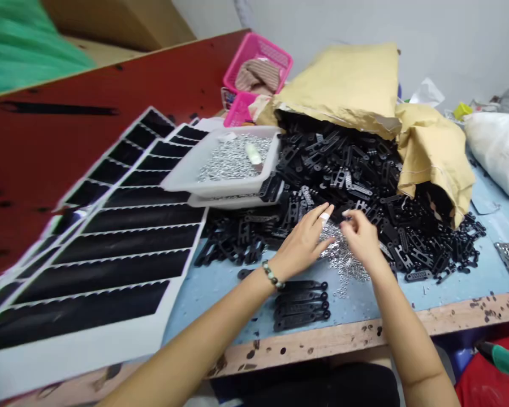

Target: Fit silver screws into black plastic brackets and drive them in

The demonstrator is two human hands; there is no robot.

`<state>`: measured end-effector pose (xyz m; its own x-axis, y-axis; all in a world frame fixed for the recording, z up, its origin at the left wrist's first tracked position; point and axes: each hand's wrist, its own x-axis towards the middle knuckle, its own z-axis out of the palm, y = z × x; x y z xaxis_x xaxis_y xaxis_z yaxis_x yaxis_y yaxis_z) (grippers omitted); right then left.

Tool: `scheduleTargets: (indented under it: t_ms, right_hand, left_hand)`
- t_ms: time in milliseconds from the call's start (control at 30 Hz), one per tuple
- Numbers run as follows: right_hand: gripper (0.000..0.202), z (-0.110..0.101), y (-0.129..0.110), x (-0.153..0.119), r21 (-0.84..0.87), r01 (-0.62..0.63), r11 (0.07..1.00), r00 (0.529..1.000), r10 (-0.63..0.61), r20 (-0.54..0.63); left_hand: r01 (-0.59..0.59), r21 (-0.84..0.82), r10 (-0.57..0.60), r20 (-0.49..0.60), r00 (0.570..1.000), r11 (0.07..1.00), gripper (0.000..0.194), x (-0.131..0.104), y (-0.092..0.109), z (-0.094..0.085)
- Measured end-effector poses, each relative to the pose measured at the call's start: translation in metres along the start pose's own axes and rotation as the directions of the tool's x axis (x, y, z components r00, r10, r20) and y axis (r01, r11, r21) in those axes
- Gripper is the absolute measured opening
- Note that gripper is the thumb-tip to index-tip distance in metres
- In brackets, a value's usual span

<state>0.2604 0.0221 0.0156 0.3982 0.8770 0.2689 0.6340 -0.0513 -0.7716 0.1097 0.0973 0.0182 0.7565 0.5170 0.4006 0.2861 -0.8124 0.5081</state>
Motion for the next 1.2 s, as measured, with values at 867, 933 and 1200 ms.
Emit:
scheduleTargets:
  t_ms: [867,933,1200]
  right_hand:
    - [0.014,-0.101,0.077,0.018,-0.345,-0.173,0.923,0.972,0.103,-0.212]
    - [0.020,-0.096,0.059,0.004,-0.205,-0.108,0.973,0.978,0.068,-0.195]
    - [0.014,-0.034,-0.020,-0.044,0.293,0.103,0.950,0.990,-0.127,0.063]
  left_hand:
    - [0.461,-0.423,-0.330,0.348,0.877,0.780,0.025,-0.008,0.028,-0.008]
    - [0.466,-0.436,-0.325,0.361,0.874,0.770,0.022,-0.009,0.029,-0.005]
    - [0.241,-0.344,-0.176,0.210,0.962,0.908,0.028,-0.018,0.042,-0.015]
